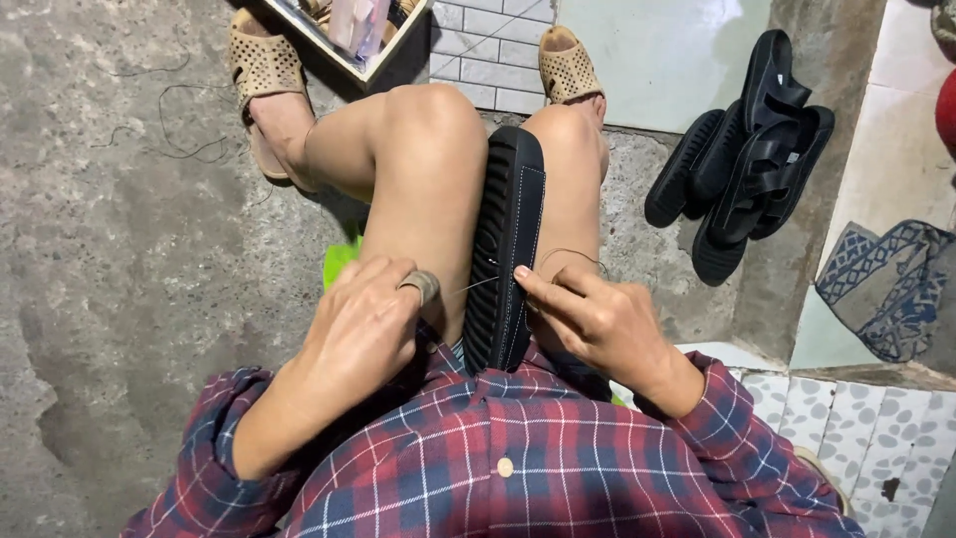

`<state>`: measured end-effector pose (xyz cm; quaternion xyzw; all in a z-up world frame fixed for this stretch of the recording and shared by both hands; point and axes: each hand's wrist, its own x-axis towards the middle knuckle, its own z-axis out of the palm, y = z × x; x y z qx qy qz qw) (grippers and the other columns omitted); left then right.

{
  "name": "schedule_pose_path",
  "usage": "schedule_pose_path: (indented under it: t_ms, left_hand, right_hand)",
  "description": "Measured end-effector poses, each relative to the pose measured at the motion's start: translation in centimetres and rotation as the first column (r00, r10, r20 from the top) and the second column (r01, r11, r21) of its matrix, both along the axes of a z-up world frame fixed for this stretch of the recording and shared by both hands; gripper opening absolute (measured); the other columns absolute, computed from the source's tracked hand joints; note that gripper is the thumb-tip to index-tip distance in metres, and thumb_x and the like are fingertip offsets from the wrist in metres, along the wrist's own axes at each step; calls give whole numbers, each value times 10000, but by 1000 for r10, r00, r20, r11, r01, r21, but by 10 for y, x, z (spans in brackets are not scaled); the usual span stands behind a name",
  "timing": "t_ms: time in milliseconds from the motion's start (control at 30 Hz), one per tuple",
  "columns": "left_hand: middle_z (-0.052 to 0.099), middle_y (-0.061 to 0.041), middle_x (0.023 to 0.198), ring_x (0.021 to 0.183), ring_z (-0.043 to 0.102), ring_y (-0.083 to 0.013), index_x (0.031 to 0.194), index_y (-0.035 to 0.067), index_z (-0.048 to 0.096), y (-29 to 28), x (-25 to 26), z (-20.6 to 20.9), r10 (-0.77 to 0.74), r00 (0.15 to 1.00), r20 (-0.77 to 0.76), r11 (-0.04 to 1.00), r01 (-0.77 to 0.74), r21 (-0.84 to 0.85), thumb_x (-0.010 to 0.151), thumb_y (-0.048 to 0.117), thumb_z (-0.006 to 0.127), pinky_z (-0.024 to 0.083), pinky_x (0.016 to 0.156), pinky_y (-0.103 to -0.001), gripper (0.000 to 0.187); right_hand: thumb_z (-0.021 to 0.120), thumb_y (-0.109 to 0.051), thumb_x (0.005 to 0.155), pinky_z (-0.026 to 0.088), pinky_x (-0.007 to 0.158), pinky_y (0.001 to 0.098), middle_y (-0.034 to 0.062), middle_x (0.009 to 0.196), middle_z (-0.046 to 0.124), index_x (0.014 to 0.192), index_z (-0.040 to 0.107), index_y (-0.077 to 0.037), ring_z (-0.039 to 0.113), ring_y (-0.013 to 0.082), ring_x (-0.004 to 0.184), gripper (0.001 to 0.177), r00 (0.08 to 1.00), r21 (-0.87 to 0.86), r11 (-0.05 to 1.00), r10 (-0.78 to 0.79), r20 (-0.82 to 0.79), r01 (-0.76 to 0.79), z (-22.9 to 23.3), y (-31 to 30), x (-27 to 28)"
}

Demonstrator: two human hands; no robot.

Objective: A person is hand-stitching the sole of a black sandal using an awl and thread while sitting on the floor.

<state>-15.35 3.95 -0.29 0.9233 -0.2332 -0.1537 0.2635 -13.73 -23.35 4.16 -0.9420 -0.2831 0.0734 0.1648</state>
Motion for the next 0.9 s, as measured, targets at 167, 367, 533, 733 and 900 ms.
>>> schedule_pose_path:
  t_ms: [167, 367, 533, 733, 900]
  left_hand:
    - [659, -123, 1060, 956, 643, -313, 923, 55, 683, -16, 20, 22, -176, 927, -331, 619, -157, -770, 865, 103, 616, 512, 831, -437, 100]
    - [634, -122, 803, 734, 632, -312, 783, 10, 650, -43, 29, 8, 136, 972, -190, 670, -231, -705, 860, 63, 636, 522, 679, -388, 95]
    - [595, -151, 749, 724, 617, -361, 689, -23, 606, -48, 29, 4, 195, 980, 47, 891, -157, -425, 752, 36, 661, 509, 622, -448, 102]
    - [604, -261, 676, 697, 610, -491, 750, -61, 616, -39, 33, 12, 158, 967, -198, 860, -233, -453, 778, 97, 720, 461, 571, -565, 192]
    - [572, -265, 652, 682, 599, -488, 700, -86, 549, -43, 39, 24, 188, 978, -96, 859, -211, -467, 780, 72, 721, 462, 556, -543, 247]
  right_hand:
    - [567, -302, 904, 496, 435, 330, -42, 806, 628, 1188, 663, -374, 605, 223, 472, 308, 999, 2, 1000, 9, 31, -9, -1, 0, 0]
    - [553, -296, 916, 480, 416, 298, -18, 813, 648, 1205, 666, -361, 589, 203, 436, 318, 999, 27, 1000, 8, 34, -8, -11, -6, -1]
    - [540, -286, 922, 478, 407, 301, 11, 820, 650, 1215, 665, -339, 592, 213, 433, 323, 999, 53, 998, 28, 41, -30, -17, -8, -1]
    - [527, -303, 918, 498, 437, 327, -15, 792, 623, 1248, 633, -382, 605, 229, 474, 356, 999, 14, 1000, 8, -33, -7, -5, -8, 1]
    - [444, -232, 900, 540, 582, 544, 174, 733, 676, 1288, 582, -319, 668, 434, 654, 420, 894, -196, 980, -65, -444, -26, 50, 3, 23]
